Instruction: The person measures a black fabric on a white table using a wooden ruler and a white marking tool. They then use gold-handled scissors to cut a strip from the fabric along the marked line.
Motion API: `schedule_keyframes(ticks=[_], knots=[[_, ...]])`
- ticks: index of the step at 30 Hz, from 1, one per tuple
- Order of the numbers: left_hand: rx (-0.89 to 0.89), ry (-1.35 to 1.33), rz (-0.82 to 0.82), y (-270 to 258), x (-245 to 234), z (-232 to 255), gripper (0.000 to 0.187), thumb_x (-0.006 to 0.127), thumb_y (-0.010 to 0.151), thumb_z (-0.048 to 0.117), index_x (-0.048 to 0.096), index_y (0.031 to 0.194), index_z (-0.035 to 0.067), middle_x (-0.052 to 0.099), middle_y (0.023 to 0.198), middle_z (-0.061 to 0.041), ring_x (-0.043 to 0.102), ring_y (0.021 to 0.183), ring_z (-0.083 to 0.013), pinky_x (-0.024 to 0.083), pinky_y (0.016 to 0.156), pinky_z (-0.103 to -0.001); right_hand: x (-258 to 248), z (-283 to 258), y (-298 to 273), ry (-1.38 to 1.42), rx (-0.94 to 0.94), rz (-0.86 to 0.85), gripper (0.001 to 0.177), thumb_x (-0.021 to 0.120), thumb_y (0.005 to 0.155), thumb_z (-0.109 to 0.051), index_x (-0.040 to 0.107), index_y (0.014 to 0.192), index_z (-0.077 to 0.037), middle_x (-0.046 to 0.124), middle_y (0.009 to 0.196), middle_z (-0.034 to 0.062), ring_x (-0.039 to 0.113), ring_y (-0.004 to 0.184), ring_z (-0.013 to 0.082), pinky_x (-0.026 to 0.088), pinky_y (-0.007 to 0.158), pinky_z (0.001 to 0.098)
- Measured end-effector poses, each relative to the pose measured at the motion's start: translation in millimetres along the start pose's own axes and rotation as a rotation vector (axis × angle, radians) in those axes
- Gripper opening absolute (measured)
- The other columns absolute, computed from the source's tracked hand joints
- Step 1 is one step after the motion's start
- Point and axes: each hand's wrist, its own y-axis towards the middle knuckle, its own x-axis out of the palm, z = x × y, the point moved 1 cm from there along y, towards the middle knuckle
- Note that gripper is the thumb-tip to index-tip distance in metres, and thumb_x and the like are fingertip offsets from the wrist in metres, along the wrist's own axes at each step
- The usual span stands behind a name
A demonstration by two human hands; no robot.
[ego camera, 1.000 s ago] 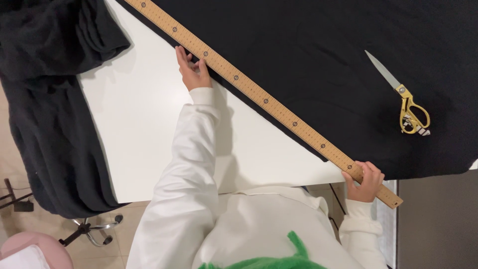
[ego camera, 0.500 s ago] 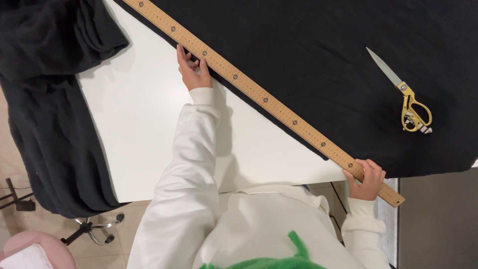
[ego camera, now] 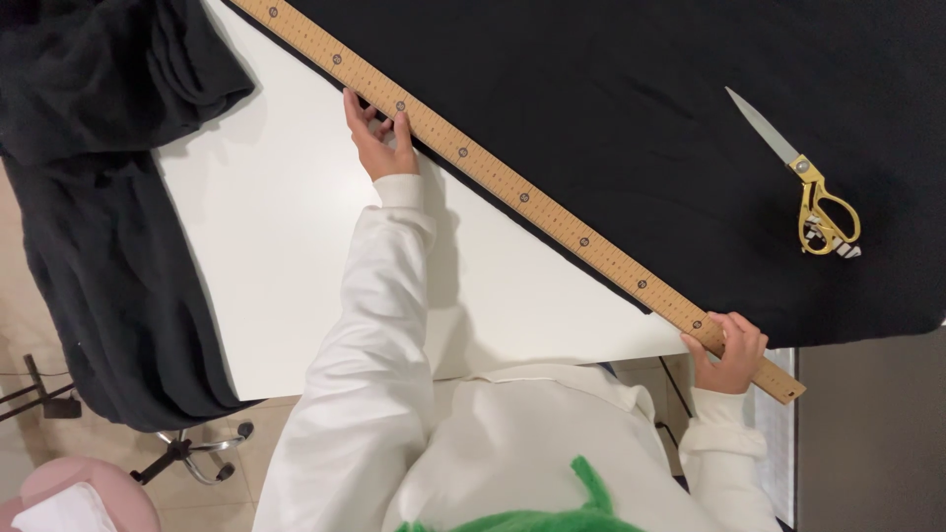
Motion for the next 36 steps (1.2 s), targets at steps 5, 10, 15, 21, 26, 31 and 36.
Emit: schedule_keyframes(ticks=[5, 10, 15, 21, 26, 31, 36], knots=[[-0.027, 0.063, 0.01, 1, 1, 0, 0.075, 0.067, 0.102, 0.008, 0.025, 0.163, 0.015, 0.048, 0.152, -0.017, 0.061, 0.118, -0.0223, 0.055, 0.104, -0.034, -1, -2, 2, -0.003, 0.007, -0.012, 0.054, 0.087, 0.087, -0.034, 0.064, 0.129, -0.011, 0.057, 0.131, 0.0079, 0.05, 0.12, 0.0314, 0.043, 0.101, 0.0432], [-0.046, 0.1, 0.003, 1, 1, -3, 0.074, 0.068, 0.101, 0.011, 0.026, 0.162, 0.016, 0.053, 0.143, -0.018, 0.064, 0.107, -0.0206, 0.056, 0.101, -0.035, 0, 3, 0, -0.035, -0.007, -0.021, 0.054, 0.088, 0.085, -0.033, 0.064, 0.128, -0.01, 0.057, 0.129, 0.0086, 0.05, 0.118, 0.0316, 0.043, 0.101, 0.0446], [-0.079, 0.139, 0.004, 1, 1, 10, 0.075, 0.07, 0.1, 0.01, 0.027, 0.162, 0.017, 0.054, 0.14, -0.017, 0.063, 0.105, -0.0207, 0.056, 0.1, -0.035, -4, -9, 5, -0.004, 0.02, -0.018, 0.053, 0.088, 0.086, -0.032, 0.064, 0.128, -0.01, 0.057, 0.13, 0.0085, 0.051, 0.119, 0.0315, 0.044, 0.101, 0.0441], [-0.07, 0.159, 0.002, 0, 0, 7, 0.075, 0.069, 0.1, 0.008, 0.028, 0.162, 0.018, 0.054, 0.139, -0.015, 0.063, 0.104, -0.0195, 0.057, 0.099, -0.035, -7, -13, 8, -0.011, 0.042, -0.034, 0.052, 0.088, 0.084, -0.032, 0.066, 0.126, -0.01, 0.057, 0.128, 0.0086, 0.051, 0.117, 0.0314, 0.045, 0.097, 0.0429], [-0.027, 0.074, 0.02, 1, -1, -2, 0.07, 0.068, 0.099, 0.004, 0.033, 0.16, 0.014, 0.055, 0.137, -0.013, 0.062, 0.103, -0.0195, 0.056, 0.101, -0.035, -4, -17, 14, 0.0, 0.029, -0.021, 0.051, 0.088, 0.084, -0.032, 0.066, 0.124, -0.01, 0.059, 0.129, 0.0089, 0.053, 0.118, 0.0319, 0.046, 0.099, 0.0441], [0.112, -0.074, 0.014, -26, -7, -4, 0.051, 0.053, 0.106, -0.006, 0.046, 0.154, 0.008, 0.053, 0.142, -0.013, 0.058, 0.125, -0.0247, 0.055, 0.113, -0.037, -15, -26, 14, -0.029, 0.019, 0.011, 0.049, 0.089, 0.085, -0.033, 0.067, 0.122, -0.01, 0.06, 0.128, 0.0103, 0.056, 0.119, 0.0347, 0.047, 0.104, 0.0468], [0.547, 0.483, -0.332, -71, -20, 40, 0.046, 0.065, 0.108, 0.001, 0.049, 0.15, 0.005, 0.036, 0.162, -0.02, 0.037, 0.151, -0.0376, 0.032, 0.128, -0.046, -12, -23, 18, 0.011, 0.055, -0.017, 0.05, 0.09, 0.08, -0.033, 0.069, 0.119, -0.009, 0.06, 0.124, 0.0117, 0.055, 0.112, 0.0348, 0.047, 0.098, 0.0465]])
